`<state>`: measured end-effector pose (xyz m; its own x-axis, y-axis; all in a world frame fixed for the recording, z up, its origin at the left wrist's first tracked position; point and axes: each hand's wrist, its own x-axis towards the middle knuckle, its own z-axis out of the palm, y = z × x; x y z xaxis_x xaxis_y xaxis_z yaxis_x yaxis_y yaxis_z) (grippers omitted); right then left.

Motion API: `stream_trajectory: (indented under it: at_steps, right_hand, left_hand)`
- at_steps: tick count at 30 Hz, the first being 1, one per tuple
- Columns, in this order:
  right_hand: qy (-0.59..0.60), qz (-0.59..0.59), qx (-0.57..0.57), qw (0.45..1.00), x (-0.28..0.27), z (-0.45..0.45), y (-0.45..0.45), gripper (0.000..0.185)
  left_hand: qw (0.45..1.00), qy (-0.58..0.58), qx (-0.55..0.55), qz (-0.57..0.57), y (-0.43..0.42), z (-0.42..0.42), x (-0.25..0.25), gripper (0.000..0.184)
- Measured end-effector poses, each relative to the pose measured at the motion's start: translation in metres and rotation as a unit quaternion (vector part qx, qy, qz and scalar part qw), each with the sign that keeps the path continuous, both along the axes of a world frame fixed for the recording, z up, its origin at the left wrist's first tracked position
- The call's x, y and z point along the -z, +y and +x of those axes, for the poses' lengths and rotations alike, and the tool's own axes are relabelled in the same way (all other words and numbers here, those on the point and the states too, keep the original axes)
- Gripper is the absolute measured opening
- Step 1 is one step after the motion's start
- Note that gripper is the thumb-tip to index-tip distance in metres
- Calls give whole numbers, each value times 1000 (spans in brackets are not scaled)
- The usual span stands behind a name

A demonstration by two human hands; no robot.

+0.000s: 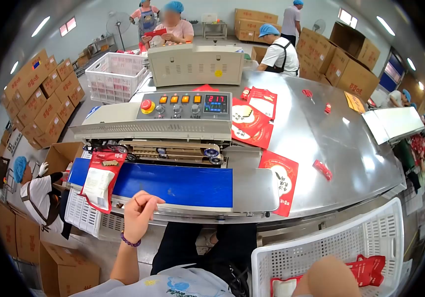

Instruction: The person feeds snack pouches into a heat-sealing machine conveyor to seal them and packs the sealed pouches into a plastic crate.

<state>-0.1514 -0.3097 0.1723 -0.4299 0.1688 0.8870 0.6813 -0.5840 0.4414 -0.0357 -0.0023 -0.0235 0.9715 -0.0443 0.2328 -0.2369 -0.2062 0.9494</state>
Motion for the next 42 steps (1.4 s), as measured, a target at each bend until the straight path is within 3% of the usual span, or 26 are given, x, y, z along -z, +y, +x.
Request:
stream_trajectory:
  at_steps: [3, 5, 6, 7, 8, 9, 11, 13, 15, 17, 18, 19, 20, 21, 22, 24, 25, 26, 27, 29, 31, 38, 42]
  right_hand:
    - [22, 68, 57, 996, 23, -11, -19, 23]
    - [148, 163, 177, 959, 71, -10, -42, 23]
    - [323, 222, 133, 910, 76, -10, -35, 11]
    - [416, 183, 309, 835, 102, -22, -68, 4]
    - [461, 203, 379, 776, 132, -33, -97, 11]
    - [498, 262, 397, 725, 176, -58, -136, 11]
    - [543, 508, 295, 600, 263, -124, -198, 16]
    - [549, 555, 391, 487, 357, -212, -250, 26]
    - [564, 564, 526, 295, 450, -282, -270, 35]
    - [651, 615, 349, 275, 530, -340, -283, 43]
    - [551, 684, 316, 358, 589, -363, -279, 31]
    - [583, 726, 169, 323, 655, -385, -307, 57]
    - [557, 751, 91, 344, 615, -370, -285, 38]
    - [530, 788, 125, 287, 551, -327, -248, 44]
    - [564, 762, -10, 318, 608, -366, -279, 43]
    - [517, 771, -25, 372, 614, -352, -276, 39]
    - [517, 794, -24, 318, 685, -402, -321, 42]
    - [461, 849, 18, 258, 678, -393, -325, 69]
    - [471, 843, 56, 254, 652, -379, -311, 39]
    - [496, 825, 58, 265, 633, -361, -293, 38]
    - [519, 806, 54, 280, 603, -343, -273, 38]
    - [571, 742, 105, 334, 490, -292, -205, 39]
    - [596, 673, 125, 420, 387, -232, -177, 40]
  left_hand:
    - [999, 22, 28, 1, -5, -8, 8, 14]
    - [997, 38, 41, 49, -17, -21, 10, 14]
    - [997, 19, 63, 40, -16, -25, 23, 13]
    - [995, 35, 85, 50, -20, -29, 24, 14]
    - [992, 49, 107, 44, -23, -30, 30, 14]
    - [990, 54, 119, 51, -28, -31, 42, 16]
    - [983, 93, 152, 40, -38, -34, 53, 17]
    - [975, 114, 174, 73, -47, -34, 59, 19]
    - [965, 138, 201, 92, -58, -22, 64, 19]
    - [954, 108, 244, 137, -76, -21, 62, 19]
    - [956, 109, 235, 140, -90, -23, 54, 19]
    - [951, 104, 236, 171, -101, -24, 45, 18]
    - [949, 106, 252, 158, -111, -28, 38, 18]
    - [950, 102, 257, 144, -116, -33, 32, 19]
    - [935, 117, 317, 110, -119, -33, 33, 19]
    - [896, 126, 426, 5, -129, -38, 6, 33]
    - [863, 127, 485, -63, -141, -42, -29, 43]
    - [833, 130, 527, -103, -141, -44, -57, 51]
    - [794, 131, 576, -140, -144, -50, -74, 59]
    - [705, -46, 671, -224, -164, -48, -75, 96]
    - [665, -24, 699, -262, -173, -57, -79, 94]
    - [627, 123, 687, -347, -156, -63, -127, 89]
    - [612, 135, 688, -365, -134, -48, -137, 87]
